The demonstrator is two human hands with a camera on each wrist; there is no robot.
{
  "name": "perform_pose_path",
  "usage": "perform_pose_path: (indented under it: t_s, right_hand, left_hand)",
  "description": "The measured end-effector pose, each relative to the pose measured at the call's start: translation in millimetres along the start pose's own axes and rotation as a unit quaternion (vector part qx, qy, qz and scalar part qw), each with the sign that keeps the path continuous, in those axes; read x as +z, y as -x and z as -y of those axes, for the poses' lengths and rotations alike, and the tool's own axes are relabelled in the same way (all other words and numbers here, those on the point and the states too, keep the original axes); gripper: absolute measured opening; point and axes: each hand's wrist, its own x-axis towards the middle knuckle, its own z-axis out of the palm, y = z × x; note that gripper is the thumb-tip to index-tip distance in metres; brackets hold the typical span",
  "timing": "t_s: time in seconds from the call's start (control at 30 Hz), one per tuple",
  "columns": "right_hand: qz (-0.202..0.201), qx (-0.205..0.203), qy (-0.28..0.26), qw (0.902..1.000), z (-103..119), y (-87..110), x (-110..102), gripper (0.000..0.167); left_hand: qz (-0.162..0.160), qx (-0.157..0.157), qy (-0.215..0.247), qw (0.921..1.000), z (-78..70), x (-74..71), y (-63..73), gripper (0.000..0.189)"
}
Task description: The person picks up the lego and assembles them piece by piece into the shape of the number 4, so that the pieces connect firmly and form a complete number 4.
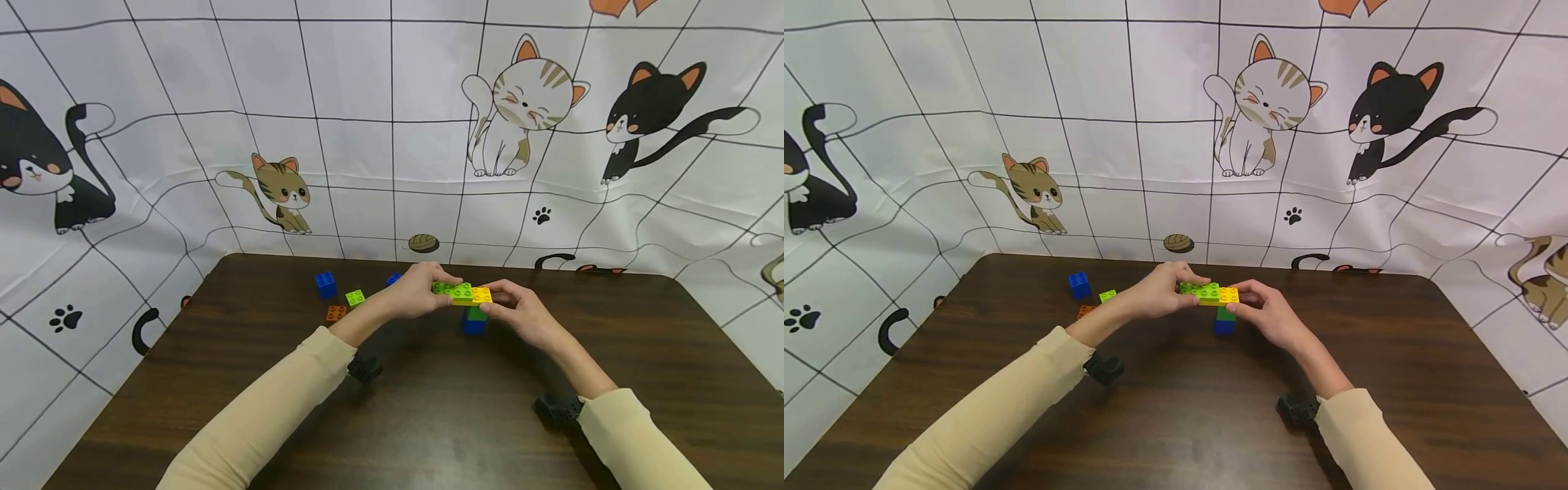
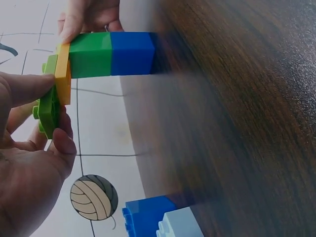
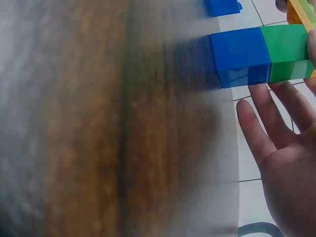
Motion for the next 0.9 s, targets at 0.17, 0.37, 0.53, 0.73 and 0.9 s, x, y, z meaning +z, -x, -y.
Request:
perform_pose_path:
  t_s: [0.17,0.37,0.53,0.73,0.9]
  right_hand:
    - [0.003,-0.008,0.008,0.9999,-1,0.0,1,0.039]
    - [0.002,-0.011,0.000,0.9999,-2,-0.9,5,0.037]
    - [0.008,0.000,-0.014,0.9999,-2,-1.6,10,0.038]
    - [0.006,0.008,-0.022,0.9997,-3,-1.3,5,0.039]
    - [0.003,0.004,-0.015,0.9999,-2,-1.8,-1,0.039]
  left_hand:
    - [0.000,-0.005,-0.005,1.0000,-1.9,-0.6,1.2,0.040]
    - [0.003,-0.001,-0.024,0.9997,2.2,-3.7,4.1,0.040]
    - [0.018,0.007,-0.014,0.9997,10.0,-10.3,13.1,0.052]
    - [-0.006,0.007,0.029,0.9995,19.1,-25.9,27.2,0.064]
    - [-0.028,-0.007,0.029,0.9992,30.3,-38.8,42.0,0.061]
